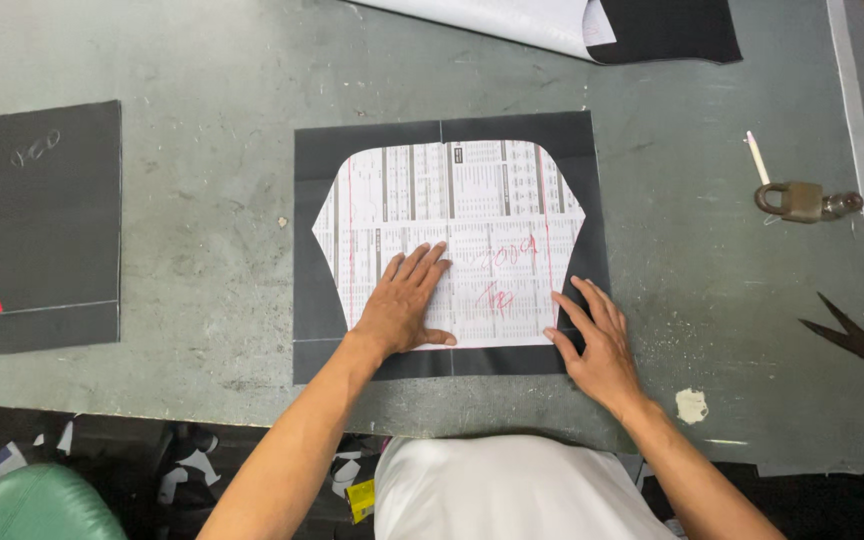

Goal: The person places a paper template on a black sheet with a red Mitsubishi logo, then uses a ruler and white marker to draw straight lines across the sheet. The person repositions the template and secures it with a padlock before continuing to mark the material.

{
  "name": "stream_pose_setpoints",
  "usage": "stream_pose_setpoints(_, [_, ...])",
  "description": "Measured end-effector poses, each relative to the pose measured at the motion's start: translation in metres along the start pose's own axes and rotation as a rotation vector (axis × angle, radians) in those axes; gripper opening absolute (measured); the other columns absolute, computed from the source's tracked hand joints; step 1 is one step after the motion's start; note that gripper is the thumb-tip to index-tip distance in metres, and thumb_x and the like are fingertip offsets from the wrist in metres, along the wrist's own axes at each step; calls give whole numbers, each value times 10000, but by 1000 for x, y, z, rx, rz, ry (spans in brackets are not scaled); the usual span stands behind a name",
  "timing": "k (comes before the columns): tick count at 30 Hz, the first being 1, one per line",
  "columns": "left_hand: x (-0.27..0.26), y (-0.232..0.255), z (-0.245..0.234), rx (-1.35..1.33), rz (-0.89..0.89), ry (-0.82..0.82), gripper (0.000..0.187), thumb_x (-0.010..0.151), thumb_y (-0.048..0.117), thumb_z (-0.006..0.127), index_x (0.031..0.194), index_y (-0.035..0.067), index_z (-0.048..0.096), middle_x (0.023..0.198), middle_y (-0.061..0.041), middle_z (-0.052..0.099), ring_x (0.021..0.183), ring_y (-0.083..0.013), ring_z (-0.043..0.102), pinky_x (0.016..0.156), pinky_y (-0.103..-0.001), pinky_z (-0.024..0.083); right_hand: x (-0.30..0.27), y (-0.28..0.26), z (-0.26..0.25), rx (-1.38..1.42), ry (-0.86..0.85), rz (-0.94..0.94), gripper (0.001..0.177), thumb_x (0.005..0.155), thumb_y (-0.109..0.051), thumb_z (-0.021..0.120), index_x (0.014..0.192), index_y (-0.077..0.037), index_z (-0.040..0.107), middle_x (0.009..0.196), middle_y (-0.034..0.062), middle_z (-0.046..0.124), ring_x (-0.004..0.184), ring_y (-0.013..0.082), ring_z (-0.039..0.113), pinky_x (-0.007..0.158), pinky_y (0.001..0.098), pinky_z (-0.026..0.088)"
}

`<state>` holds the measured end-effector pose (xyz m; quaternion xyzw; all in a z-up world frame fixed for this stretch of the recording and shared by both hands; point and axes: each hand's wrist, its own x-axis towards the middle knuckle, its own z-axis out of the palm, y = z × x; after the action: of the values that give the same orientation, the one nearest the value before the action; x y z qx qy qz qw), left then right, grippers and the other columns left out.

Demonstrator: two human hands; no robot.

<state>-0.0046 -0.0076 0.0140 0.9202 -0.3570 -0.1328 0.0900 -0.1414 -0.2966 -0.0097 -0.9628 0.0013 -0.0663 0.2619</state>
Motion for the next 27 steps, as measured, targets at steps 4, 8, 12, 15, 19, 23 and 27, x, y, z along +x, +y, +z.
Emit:
stream_pose_setpoints(4, [-1, -2, 1, -14, 5, 4, 1271, 564, 699, 863, 1538, 106, 301, 1656, -75, 189, 1535, -269, 144, 1260, -477, 131, 1, 4, -7, 44, -72, 14, 600, 841, -256, 761, 1415, -209, 592, 1636, 94, 340, 1526, 305, 269, 1210, 506, 243])
stream_pose_setpoints(8, [-1, -1, 0, -47, -7, 1, 1264, 548, 669, 883, 1536, 125, 312, 1667, -51, 192, 1542, -260, 139, 1266, -470, 124, 1, 5, -11, 53, -120, 37, 622, 837, -244, 766, 1429, -229, 576, 1643, 79, 316, 1529, 299, 241, 1209, 501, 236])
stream_pose_setpoints(12, [-1, 1, -3, -65, -48, -39, 1275, 523, 664, 892, 1533, 156, 303, 1662, -22, 180, 1537, -234, 128, 1270, -454, 105, 1, 2, -10, 61, -135, 71, 617, 849, -242, 758, 1436, -243, 567, 1646, 66, 311, 1536, 290, 232, 1218, 495, 233])
stream_pose_setpoints(15, [-1, 2, -2, -69, -40, -19, 1260, 525, 667, 888, 1530, 160, 321, 1665, -20, 191, 1541, -233, 137, 1274, -452, 109, 2, 3, -11, 64, -143, 86, 619, 847, -235, 757, 1436, -247, 567, 1647, 65, 306, 1535, 291, 224, 1218, 497, 225])
stream_pose_setpoints(19, [-2, 0, -1, -142, -45, 16, 1225, 533, 688, 871, 1513, 162, 356, 1656, -21, 219, 1534, -234, 152, 1268, -456, 109, 2, 3, -9, 69, -153, 106, 620, 845, -233, 759, 1435, -249, 570, 1649, 62, 299, 1535, 292, 216, 1219, 501, 213])
stream_pose_setpoints(23, [2, 0, 1, -230, -72, 38, 1072, 625, 697, 823, 1473, 172, 428, 1643, -23, 267, 1536, -235, 167, 1268, -457, 105, 1, 3, -10, 76, -135, 92, 618, 836, -239, 768, 1425, -249, 580, 1645, 56, 313, 1533, 292, 231, 1220, 496, 227])
stream_pose_setpoints(27, [2, -2, 7, -248, -56, 105, 963, 708, 658, 788, 1446, 130, 464, 1630, -53, 296, 1528, -260, 192, 1260, -481, 126, 2, 1, -11, 79, -125, 79, 616, 834, -238, 770, 1421, -243, 586, 1641, 54, 325, 1530, 295, 248, 1219, 493, 238])
